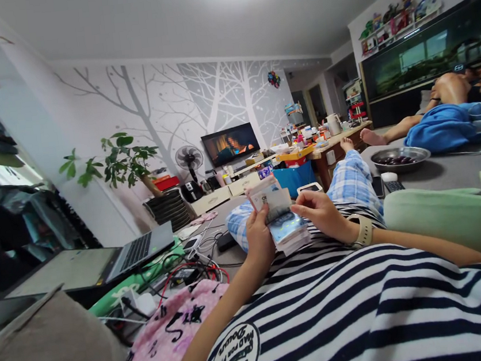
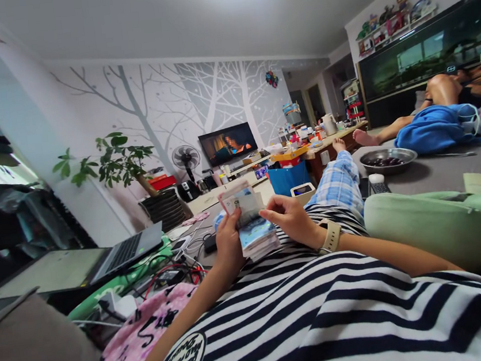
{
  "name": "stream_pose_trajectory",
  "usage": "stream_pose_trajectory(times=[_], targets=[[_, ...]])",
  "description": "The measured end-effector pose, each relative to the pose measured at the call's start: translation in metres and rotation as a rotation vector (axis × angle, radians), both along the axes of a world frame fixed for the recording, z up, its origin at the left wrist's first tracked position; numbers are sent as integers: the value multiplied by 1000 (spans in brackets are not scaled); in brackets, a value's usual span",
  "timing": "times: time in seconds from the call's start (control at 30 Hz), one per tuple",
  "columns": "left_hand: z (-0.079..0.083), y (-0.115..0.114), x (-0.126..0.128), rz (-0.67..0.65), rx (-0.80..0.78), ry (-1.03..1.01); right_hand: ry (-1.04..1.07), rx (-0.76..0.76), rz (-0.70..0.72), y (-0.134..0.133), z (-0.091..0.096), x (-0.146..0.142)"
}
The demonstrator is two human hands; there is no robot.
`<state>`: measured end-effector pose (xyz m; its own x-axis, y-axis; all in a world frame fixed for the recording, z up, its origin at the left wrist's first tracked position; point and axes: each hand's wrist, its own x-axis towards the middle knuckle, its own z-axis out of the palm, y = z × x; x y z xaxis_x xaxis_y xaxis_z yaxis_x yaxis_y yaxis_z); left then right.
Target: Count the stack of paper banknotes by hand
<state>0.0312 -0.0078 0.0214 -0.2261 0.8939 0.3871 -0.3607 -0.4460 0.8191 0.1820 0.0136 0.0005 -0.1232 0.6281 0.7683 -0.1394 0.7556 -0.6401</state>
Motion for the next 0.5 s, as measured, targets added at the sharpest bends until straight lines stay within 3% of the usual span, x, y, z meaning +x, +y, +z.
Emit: stream_pose_trajectory(times=[0.23,0.5], targets=[[-5,5,-1,-89,66,38,128,-140,22,8,0,-3],[-4,4,2,-87,34,51,101,-83,-23,6,0,-2]])
